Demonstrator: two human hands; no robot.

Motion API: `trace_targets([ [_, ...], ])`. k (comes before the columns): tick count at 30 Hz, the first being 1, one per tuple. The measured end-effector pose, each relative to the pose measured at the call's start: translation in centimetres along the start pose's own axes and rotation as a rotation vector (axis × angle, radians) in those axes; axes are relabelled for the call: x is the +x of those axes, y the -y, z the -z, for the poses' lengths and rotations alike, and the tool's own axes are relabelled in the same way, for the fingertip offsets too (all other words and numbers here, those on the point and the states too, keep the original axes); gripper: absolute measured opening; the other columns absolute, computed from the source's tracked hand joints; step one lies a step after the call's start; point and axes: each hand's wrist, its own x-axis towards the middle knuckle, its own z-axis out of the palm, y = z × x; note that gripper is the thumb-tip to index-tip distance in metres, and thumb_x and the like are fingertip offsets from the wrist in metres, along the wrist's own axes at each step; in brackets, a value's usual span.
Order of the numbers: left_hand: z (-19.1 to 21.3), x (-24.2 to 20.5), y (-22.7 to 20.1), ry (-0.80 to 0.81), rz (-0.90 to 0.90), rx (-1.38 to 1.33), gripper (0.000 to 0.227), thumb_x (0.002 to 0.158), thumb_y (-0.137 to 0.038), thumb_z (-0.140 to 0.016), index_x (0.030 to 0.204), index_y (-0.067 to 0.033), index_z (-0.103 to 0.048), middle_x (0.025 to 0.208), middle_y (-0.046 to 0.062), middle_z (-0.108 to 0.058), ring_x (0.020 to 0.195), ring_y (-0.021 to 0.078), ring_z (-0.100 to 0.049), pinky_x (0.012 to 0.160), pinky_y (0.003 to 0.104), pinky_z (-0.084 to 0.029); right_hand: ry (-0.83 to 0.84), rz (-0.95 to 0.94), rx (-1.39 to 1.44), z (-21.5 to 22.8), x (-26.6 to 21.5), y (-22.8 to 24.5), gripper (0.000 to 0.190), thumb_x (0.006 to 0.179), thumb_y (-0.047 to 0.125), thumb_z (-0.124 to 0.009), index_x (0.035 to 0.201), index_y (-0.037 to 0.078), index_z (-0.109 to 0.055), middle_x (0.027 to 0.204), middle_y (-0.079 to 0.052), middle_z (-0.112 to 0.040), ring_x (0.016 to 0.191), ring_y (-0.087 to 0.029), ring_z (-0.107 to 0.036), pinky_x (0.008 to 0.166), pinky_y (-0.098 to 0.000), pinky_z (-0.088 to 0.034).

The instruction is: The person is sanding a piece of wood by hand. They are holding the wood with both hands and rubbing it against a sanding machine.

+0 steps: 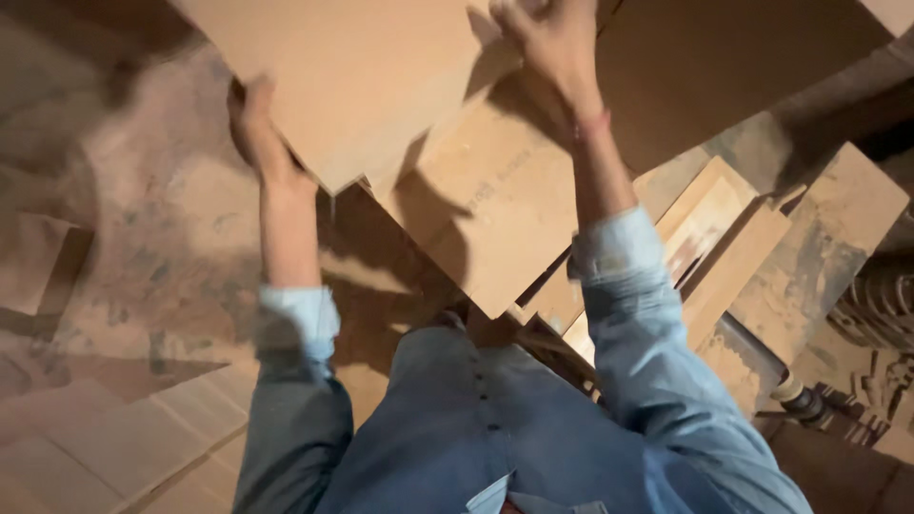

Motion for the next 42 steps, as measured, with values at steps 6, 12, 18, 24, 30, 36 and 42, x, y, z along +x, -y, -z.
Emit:
trace_targets([
  [6, 2.1, -11.8, -1.4, 0.192, -0.274, 0.296, 0.095, 0.083, -0.026, -0.080, 0.160, -0.0035, -0.028, 0.153, 0.017, -0.044, 0.144, 0.0341, -0.045, 0.123, 0.048, -0.042, 0.059, -0.392, 0.013, 3.3, -18.1, 1.4, 0.061, 0.088, 0.035, -0.079, 0.138, 0.006, -0.058, 0.141, -0.021, -0.053, 0.114, -0.032, -0.061, 0.101, -0.0378, -0.054],
  [12, 2.5, -21.5, 2.5, 0.801, -0.763, 0.905, 0.095, 0.086, -0.033, -0.079, 0.164, -0.0251, -0.026, 0.159, 0.025, -0.029, 0.150, 0.0405, -0.035, 0.124, 0.045, -0.041, -0.058, -0.891, 1.057, 4.5, -30.7, 2.2, 0.076, 0.104, 0.046, -0.062, 0.157, -0.003, -0.039, 0.159, -0.015, -0.044, 0.140, -0.020, -0.051, 0.111, -0.0322, -0.046],
  [18, 4.0, -26.3, 4.6, 1.200, -1.370, 1.048, 0.059, 0.100, -0.039, -0.072, 0.152, -0.0422, -0.043, 0.145, 0.021, -0.048, 0.130, 0.0342, -0.055, 0.108, 0.046, -0.048, -0.340, -1.076, 1.073, 8.3, -38.6, 7.5, 0.080, 0.102, 0.037, -0.066, 0.155, -0.012, -0.030, 0.145, -0.025, -0.054, 0.129, -0.030, -0.055, 0.107, -0.0418, -0.049],
  [24, 5.7, -30.2, 9.0, 1.254, -1.398, 0.793, 0.047, 0.105, -0.053, -0.067, 0.147, -0.0424, -0.051, 0.136, 0.020, -0.050, 0.121, 0.0347, -0.055, 0.103, 0.047, -0.047, -0.341, -0.951, 0.459, 10.6, -43.1, 10.2, 0.101, 0.087, 0.028, -0.086, 0.155, -0.005, -0.018, 0.144, -0.021, -0.051, 0.131, -0.030, -0.055, 0.108, -0.0411, -0.049],
  [30, 7.2, -34.6, 13.3, 1.604, -0.693, 0.500, 0.062, 0.100, -0.051, -0.071, 0.149, -0.0233, -0.044, 0.149, 0.020, -0.042, 0.136, 0.0397, -0.046, 0.114, 0.052, -0.042, -0.374, -1.031, -0.261, 12.5, -46.6, 10.4, 0.112, 0.065, 0.033, -0.090, 0.154, -0.004, -0.034, 0.143, -0.029, -0.050, 0.132, -0.042, -0.053, 0.105, -0.0464, -0.048],
  [36, 4.8, -37.0, 22.3, 1.522, 0.601, 0.492, 0.080, 0.107, -0.048, -0.054, 0.165, -0.0014, -0.023, 0.172, 0.020, -0.026, 0.160, 0.0330, -0.025, 0.130, 0.042, -0.022, -0.312, -0.979, -0.558, 13.2, -49.2, 9.9, 0.124, 0.058, 0.044, -0.092, 0.155, -0.004, -0.032, 0.139, -0.037, -0.042, 0.127, -0.052, -0.050, 0.103, -0.0523, -0.049],
  [42, 1.5, -37.9, 29.1, 1.447, 0.994, 0.313, 0.089, 0.105, -0.043, -0.056, 0.166, -0.0045, -0.005, 0.175, 0.016, -0.011, 0.160, 0.0269, -0.015, 0.128, 0.040, -0.019, -0.169, -1.078, -0.642, 14.7, -48.3, 7.9, 0.127, 0.059, 0.057, -0.091, 0.155, -0.003, -0.033, 0.141, -0.043, -0.038, 0.125, -0.057, -0.048, 0.097, -0.0558, -0.047],
])
